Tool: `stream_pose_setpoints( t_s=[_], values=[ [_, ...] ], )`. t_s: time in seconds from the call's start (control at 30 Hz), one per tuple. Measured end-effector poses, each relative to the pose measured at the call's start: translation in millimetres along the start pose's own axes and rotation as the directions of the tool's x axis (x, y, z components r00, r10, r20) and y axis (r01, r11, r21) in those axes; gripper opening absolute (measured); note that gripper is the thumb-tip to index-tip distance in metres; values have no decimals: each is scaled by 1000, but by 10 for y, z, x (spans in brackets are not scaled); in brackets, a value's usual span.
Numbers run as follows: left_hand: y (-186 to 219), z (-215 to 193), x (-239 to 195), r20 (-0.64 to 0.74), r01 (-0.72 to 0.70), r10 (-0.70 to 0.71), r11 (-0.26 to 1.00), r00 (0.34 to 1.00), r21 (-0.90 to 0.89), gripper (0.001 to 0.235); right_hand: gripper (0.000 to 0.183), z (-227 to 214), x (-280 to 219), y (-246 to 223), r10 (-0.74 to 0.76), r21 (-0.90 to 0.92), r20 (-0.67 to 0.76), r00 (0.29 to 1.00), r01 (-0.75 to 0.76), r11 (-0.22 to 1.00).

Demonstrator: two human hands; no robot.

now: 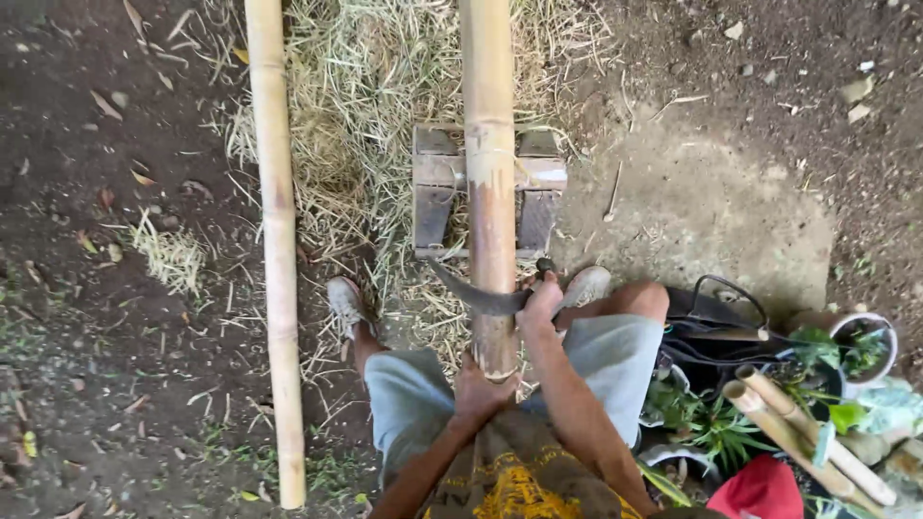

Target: The person is carving and smoothing a piece of bamboo using a curved blade and then a metal scraper.

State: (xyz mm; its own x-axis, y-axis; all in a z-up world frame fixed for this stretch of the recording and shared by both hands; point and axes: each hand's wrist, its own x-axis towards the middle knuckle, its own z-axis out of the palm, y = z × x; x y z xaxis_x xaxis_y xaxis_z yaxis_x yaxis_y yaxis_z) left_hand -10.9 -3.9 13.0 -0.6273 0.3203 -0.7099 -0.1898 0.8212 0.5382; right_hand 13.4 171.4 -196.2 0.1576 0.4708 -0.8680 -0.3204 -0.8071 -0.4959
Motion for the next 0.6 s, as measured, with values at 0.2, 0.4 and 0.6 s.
stream_pose_setpoints(
  t_s=[0.2, 0.4, 0.6],
  values=[
    [179, -356, 371, 230, -41, 37, 999, 973, 14, 111, 15, 141, -462, -420, 113, -31, 105, 988, -110, 993],
    [827, -196, 597, -185, -364, 333, 915, 925, -174, 105, 18, 332, -63, -680, 223, 48, 148, 964, -232, 971],
    [948, -173, 635, -25, 93, -91, 990, 996, 110, 112, 18, 407, 54, -692, 287, 138, 184, 940, -314, 939]
  ],
)
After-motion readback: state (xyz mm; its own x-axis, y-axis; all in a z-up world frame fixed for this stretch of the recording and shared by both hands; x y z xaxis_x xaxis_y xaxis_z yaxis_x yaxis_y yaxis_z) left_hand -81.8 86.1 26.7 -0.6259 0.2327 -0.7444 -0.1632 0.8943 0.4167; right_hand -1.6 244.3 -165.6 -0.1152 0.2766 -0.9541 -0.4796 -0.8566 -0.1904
